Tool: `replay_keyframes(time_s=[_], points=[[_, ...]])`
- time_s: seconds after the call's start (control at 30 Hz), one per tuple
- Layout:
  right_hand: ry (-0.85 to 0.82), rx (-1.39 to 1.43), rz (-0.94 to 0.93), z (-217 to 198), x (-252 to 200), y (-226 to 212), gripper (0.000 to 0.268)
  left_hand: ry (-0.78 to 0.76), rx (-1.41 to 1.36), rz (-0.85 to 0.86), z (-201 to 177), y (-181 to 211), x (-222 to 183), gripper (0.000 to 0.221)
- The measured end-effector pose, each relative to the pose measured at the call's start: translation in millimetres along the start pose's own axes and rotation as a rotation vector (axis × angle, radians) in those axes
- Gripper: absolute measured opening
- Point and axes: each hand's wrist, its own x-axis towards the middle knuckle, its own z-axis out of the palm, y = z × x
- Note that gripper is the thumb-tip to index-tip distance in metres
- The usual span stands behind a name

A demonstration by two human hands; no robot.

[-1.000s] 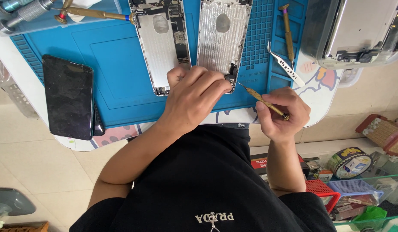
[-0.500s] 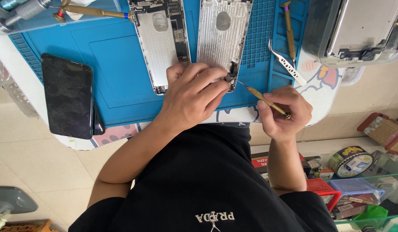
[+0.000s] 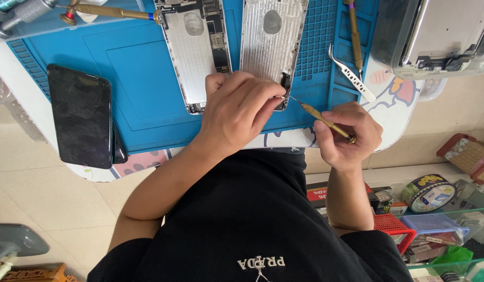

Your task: Using precision tools to disassemble and repair internal components of a mobile phone on a technician's workbench.

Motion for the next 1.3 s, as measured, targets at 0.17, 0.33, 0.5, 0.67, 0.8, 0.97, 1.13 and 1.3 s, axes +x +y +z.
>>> replay_keyframes(time_s=[0.17, 0.33, 0.5, 0.67, 0.8, 0.97, 1.13, 1.3], points=[[0.006, 0.001, -0.004, 0, 0, 1, 0.017, -0.017, -0.04, -0.04, -3, 1, 7, 0.017], [0.004, 0.009, 0.002, 1, 0, 1, 0.016, -0.034, -0.128, -0.096, -9, 0, 9, 0.015], [0.0, 0.011, -0.019, 0, 1, 1, 0.017, -0.092, -0.09, -0.095, -11, 0, 15, 0.008], [0.006, 0.034, -0.01, 0, -1, 3, 0.017, -0.113, -0.079, -0.069, -10, -1, 16, 0.008], [0.003, 0.036, 0.001, -1, -1, 3, 0.018, -0.108, -0.096, -0.026, -12, -2, 16, 0.01], [-0.005, 0.024, 0.002, -1, 0, 3, 0.017, -0.148, -0.118, 0.015, -16, -7, 12, 0.016], [-0.011, 0.009, 0.001, -1, -1, 2, 0.017, -0.156, -0.143, 0.021, -16, -10, 9, 0.019], [0.001, 0.013, 0.002, 0, -2, 3, 0.017, -0.09, -0.197, 0.002, -17, -10, 6, 0.02]])
